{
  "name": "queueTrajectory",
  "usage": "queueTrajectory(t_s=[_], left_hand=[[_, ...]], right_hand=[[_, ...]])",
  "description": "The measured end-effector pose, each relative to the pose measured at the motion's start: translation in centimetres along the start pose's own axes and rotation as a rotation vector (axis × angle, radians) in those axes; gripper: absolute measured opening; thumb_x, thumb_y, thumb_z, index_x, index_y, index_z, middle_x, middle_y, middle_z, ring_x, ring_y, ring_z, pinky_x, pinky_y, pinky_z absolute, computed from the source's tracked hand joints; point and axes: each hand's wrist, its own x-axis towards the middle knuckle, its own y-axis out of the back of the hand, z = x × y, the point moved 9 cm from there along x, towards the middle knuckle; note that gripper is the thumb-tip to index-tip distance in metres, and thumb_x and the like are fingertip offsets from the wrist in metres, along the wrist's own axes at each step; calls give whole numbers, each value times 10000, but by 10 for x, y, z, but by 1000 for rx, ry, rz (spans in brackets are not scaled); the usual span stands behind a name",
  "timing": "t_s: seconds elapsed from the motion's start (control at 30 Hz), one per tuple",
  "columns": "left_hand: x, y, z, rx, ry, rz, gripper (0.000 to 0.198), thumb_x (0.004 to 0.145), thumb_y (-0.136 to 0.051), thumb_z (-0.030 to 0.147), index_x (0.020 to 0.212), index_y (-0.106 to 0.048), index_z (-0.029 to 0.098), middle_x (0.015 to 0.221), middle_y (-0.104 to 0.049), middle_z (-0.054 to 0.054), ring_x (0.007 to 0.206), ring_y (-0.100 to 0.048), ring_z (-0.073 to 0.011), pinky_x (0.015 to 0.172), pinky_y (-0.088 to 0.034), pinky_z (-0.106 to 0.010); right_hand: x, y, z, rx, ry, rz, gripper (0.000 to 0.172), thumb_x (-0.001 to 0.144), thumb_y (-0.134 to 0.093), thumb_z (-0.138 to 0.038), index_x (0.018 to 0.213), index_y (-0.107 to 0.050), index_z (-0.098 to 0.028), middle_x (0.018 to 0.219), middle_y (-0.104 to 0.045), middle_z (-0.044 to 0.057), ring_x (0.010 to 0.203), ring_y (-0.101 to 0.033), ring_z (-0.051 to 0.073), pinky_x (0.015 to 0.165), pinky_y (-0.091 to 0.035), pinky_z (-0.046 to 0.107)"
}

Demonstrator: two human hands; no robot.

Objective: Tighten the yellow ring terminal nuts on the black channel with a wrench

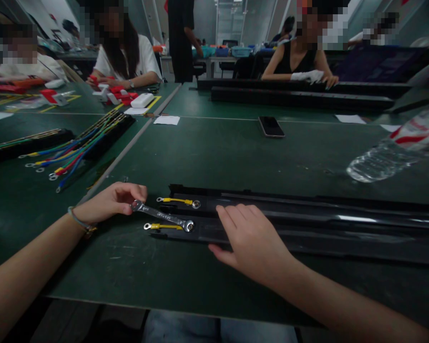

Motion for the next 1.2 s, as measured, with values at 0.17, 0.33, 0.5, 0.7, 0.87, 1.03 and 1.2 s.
queueTrajectory(t_s=[0.17, 0.33, 0.5, 0.7, 0.87, 1.03, 1.2], left_hand=[[1, 11, 1, 118, -21, 110, 220, 707, -652, 340, 823, -647, 154, 682, -496, -8, 623, -426, -122, 552, -335, -218], [0, 11, 0, 137, -23, 91, 204, 717, -643, 333, 842, -645, 171, 694, -493, -5, 624, -428, -119, 543, -339, -212], [-3, 9, -4, 106, 26, 61, 210, 686, -664, 339, 801, -622, 169, 697, -488, -7, 652, -438, -138, 560, -350, -231], [-3, -10, 3, 23, 18, -94, 217, 617, -721, 309, 724, -593, 170, 659, -485, -3, 627, -432, -148, 546, -340, -249], [-6, -29, 7, -25, 54, -212, 265, 590, -739, 331, 679, -540, 179, 647, -486, -2, 621, -427, -159, 551, -342, -261], [-7, -26, 5, -58, 63, -190, 263, 594, -741, 313, 691, -539, 176, 639, -481, 4, 619, -429, -154, 550, -342, -256], [-5, -1, -4, -17, 61, 6, 199, 670, -683, 298, 775, -576, 166, 666, -470, 8, 623, -426, -133, 550, -343, -232]], right_hand=[[0, -2, 1, -1, -9, -15, 549, 773, -441, -447, 1134, -494, -36, 959, -580, 137, 840, -474, 231, 743, -351, 357], [0, -2, 0, -5, 2, -6, 547, 767, -452, -441, 1128, -497, -32, 956, -580, 139, 836, -475, 230, 735, -352, 357], [-1, -1, 0, 1, 6, 1, 541, 758, -468, -432, 1123, -501, -34, 950, -582, 135, 828, -477, 225, 727, -355, 350], [0, -2, 0, 4, 5, -4, 539, 765, -461, -427, 1134, -494, -36, 962, -582, 141, 835, -480, 228, 728, -356, 356], [0, -2, 0, 1, 5, -4, 529, 766, -456, -419, 1124, -503, -33, 961, -582, 140, 832, -480, 228, 730, -356, 354], [0, -1, 0, -5, 4, -6, 538, 768, -451, -427, 1128, -502, -31, 958, -584, 141, 831, -480, 228, 735, -356, 354], [0, -1, 0, -12, 1, 1, 535, 759, -467, -429, 1120, -504, -36, 953, -584, 136, 829, -485, 226, 720, -355, 352]])
